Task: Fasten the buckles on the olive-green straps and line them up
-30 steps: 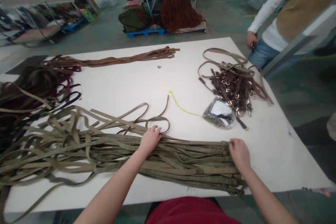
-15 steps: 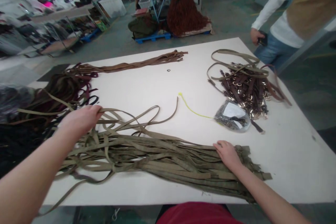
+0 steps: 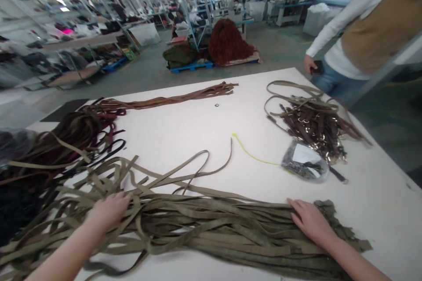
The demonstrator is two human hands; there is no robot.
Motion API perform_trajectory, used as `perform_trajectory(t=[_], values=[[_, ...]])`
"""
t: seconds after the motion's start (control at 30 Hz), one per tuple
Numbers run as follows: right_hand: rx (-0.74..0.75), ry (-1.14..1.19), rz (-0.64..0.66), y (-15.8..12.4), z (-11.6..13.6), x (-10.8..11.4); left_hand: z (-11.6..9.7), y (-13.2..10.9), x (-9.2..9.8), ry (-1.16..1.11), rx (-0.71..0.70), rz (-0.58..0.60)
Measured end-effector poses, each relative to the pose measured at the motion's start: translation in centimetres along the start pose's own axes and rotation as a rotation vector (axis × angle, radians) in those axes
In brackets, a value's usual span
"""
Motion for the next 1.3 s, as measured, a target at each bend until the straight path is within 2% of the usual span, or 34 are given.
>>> perform_trajectory(t=[0.07,0.1,0.13,0.2,0.23,0.3,0.37,0.43,0.47,0.53,0.57,0.6,0.63,0.67,0.7,0.73,0.8,0.83,0.87,0.93,1.1,1.2,1.3], values=[[-0.023,-0.004,-0.018,-0.3,0.5,0.4,-11.1,2.6,1.1,-0.042,-0.271,-0.014],[-0.039,-0.007,-0.024,-0.4,0.5,0.5,-16.1,3.9,2.0,-0.097,-0.335,-0.024],[-0.059,-0.004,-0.027,-0.4,0.5,0.6,-20.6,5.0,3.1,-0.153,-0.371,-0.04],[-0.098,0.028,-0.023,-0.5,0.2,0.4,-27.5,7.1,4.9,-0.192,-0.37,-0.095],[-0.12,0.054,-0.022,-0.5,0.1,0.4,-29.9,7.9,5.3,-0.204,-0.366,-0.111],[-0.187,0.123,-0.058,-0.2,-0.2,0.7,-33.5,8.3,5.6,-0.218,-0.385,-0.129],[-0.296,0.244,-0.136,0.4,-0.2,1.4,-36.2,6.9,5.4,-0.231,-0.458,-0.156],[-0.443,0.492,-0.17,1.5,0.4,1.4,-39.1,3.9,5.1,-0.242,-0.572,-0.185],[-0.52,0.668,-0.145,2.1,1.1,0.9,-40.7,1.9,5.0,-0.245,-0.652,-0.205],[-0.671,1.056,-0.063,3.3,3.1,-0.5,-43.7,-2.4,5.0,-0.236,-0.886,-0.274],[-0.73,1.209,-0.051,3.7,4.0,-0.9,-44.6,-4.2,4.9,-0.228,-0.986,-0.303],[-0.776,1.315,-0.065,3.9,4.5,-0.9,-44.8,-5.2,4.8,-0.22,-1.042,-0.325],[-0.801,1.372,-0.095,3.9,4.7,-0.7,-44.1,-5.3,4.7,-0.219,-1.024,-0.332],[-0.806,1.389,-0.131,3.8,4.4,-0.3,-42.5,-4.3,4.5,-0.231,-0.915,-0.324],[-0.795,1.379,-0.161,3.5,3.9,0.2,-39.8,-2.6,4.1,-0.256,-0.736,-0.297],[-0.775,1.36,-0.171,3.1,3.3,0.4,-36.2,-0.7,3.6,-0.291,-0.509,-0.26],[-0.752,1.348,-0.162,2.3,1.8,0.3,-27.9,2.0,1.5,-0.374,-0.039,-0.115],[-0.759,1.371,-0.152,1.9,1.0,-0.2,-25.0,2.5,0.8,-0.387,0.053,-0.064],[-0.782,1.411,-0.146,1.5,0.2,-0.9,-22.6,2.9,0.3,-0.401,0.101,-0.021],[-0.848,1.507,-0.141,1.1,-1.0,-2.5,-19.2,3.3,-0.1,-0.447,0.111,0.038],[-1.005,1.664,-0.115,1.3,-1.8,-5.8,-14.6,1.9,1.6,-0.699,0.088,0.14],[-1.138,1.798,-0.12,0.8,-2.0,-7.6,-12.4,-0.1,3.2,-0.914,0.12,0.123],[-1.194,1.949,-0.099,0.6,-2.8,-9.1,-9.5,-2.0,4.6,-1.149,0.207,0.027]])
Point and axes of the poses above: each hand's wrist, its own y-axis towards the middle knuckle, its own x-axis out of the back of the hand, z = x × y, the point moved 9 cm from there along y, towards the middle knuckle, and after that the axes turned 4 degrees about y, right-handed, at the moved point
